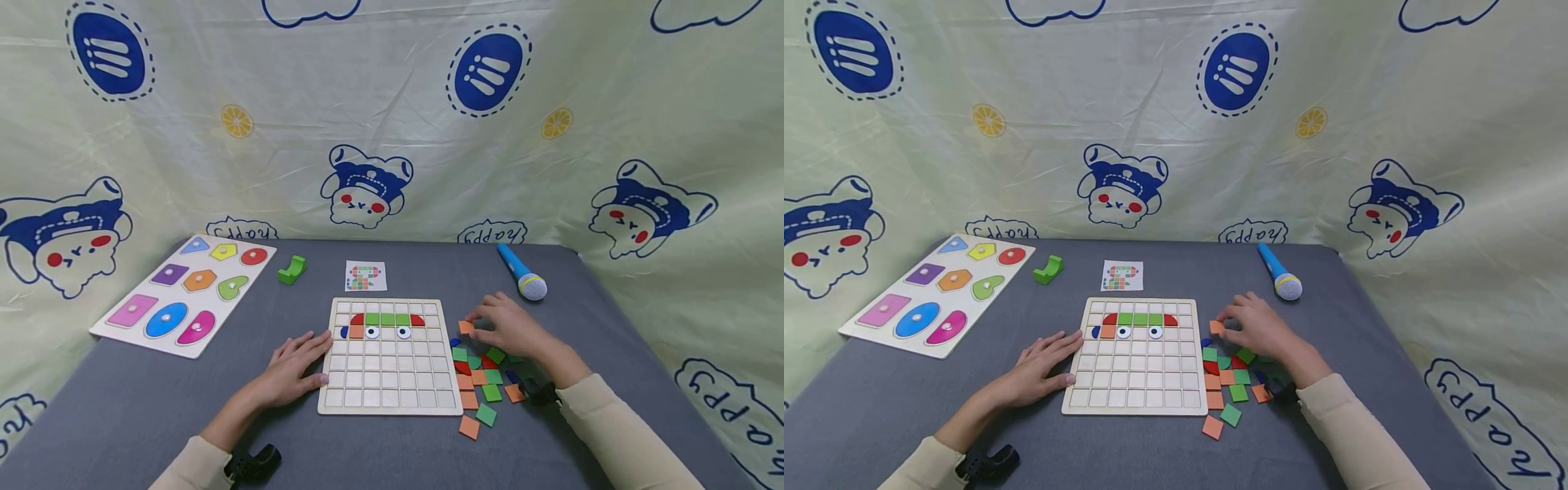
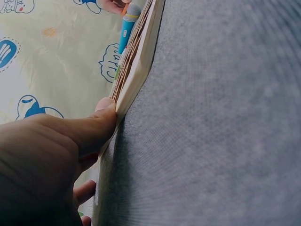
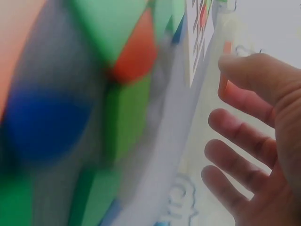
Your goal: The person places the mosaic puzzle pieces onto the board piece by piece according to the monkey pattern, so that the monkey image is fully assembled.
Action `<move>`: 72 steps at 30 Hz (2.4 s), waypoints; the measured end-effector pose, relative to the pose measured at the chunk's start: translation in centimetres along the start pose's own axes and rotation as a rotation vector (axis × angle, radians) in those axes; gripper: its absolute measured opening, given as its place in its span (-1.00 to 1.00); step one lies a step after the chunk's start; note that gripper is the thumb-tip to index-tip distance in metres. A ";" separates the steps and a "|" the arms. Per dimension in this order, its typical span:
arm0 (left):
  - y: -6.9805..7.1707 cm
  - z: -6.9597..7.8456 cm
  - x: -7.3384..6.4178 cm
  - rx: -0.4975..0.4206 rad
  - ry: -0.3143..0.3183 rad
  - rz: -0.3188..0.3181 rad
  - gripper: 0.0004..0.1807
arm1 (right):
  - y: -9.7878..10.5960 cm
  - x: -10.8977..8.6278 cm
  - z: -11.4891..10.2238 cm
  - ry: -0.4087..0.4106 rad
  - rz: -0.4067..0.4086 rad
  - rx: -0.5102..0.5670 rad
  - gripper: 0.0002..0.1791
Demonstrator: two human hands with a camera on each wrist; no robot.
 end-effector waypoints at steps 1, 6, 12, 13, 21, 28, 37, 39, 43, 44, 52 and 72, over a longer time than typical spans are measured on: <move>0.0 0.0 0.0 -0.001 0.000 0.000 -0.29 | 0.0 0.2 -0.5 0.002 0.000 0.002 -0.77; -0.1 -0.1 0.0 0.000 -0.002 0.002 -0.28 | -0.7 1.2 -2.4 0.020 0.004 -0.019 -0.76; -0.1 -0.2 0.1 -0.005 0.002 0.002 -0.28 | -1.7 2.5 -4.1 0.080 0.040 -0.073 -0.75; -0.1 -0.1 0.1 -0.006 0.004 0.001 -0.28 | -1.8 2.7 -4.4 0.083 0.043 -0.075 -0.75; -0.1 -0.1 0.1 -0.017 0.018 -0.006 -0.28 | -2.6 4.5 -5.7 0.058 0.019 -0.078 -0.79; -0.1 0.0 0.1 -0.014 0.019 -0.005 -0.29 | -3.0 5.2 -6.1 0.063 0.033 -0.096 -0.80; -0.1 0.0 0.1 -0.014 0.029 -0.007 -0.28 | -3.2 5.3 -6.1 0.071 0.031 -0.103 -0.82; -0.1 0.0 0.1 -0.016 0.029 -0.005 -0.28 | -3.3 5.4 -6.1 0.072 0.026 -0.100 -0.83; -0.1 0.0 0.1 -0.018 0.027 -0.001 -0.28 | -3.3 5.4 -6.2 0.066 0.014 -0.102 -0.83; -0.1 0.0 0.1 -0.017 0.027 -0.001 -0.28 | -3.3 5.4 -6.3 0.063 0.011 -0.102 -0.83; -0.1 0.0 0.1 -0.016 0.027 -0.004 -0.29 | -3.0 5.2 -6.1 0.044 0.021 -0.095 -0.76; -0.1 0.2 -0.1 -0.002 0.012 0.011 -0.29 | 0.6 -1.0 -1.0 -0.027 0.105 -0.047 -0.71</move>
Point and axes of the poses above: each hand's wrist, its own x-axis towards the middle knuckle, its own y-axis out of the back of the hand, z = x × y, the point moved 1 cm from there along x, towards the middle knuckle, and after that the axes turned 8 degrees about y, right-handed, at the moved point
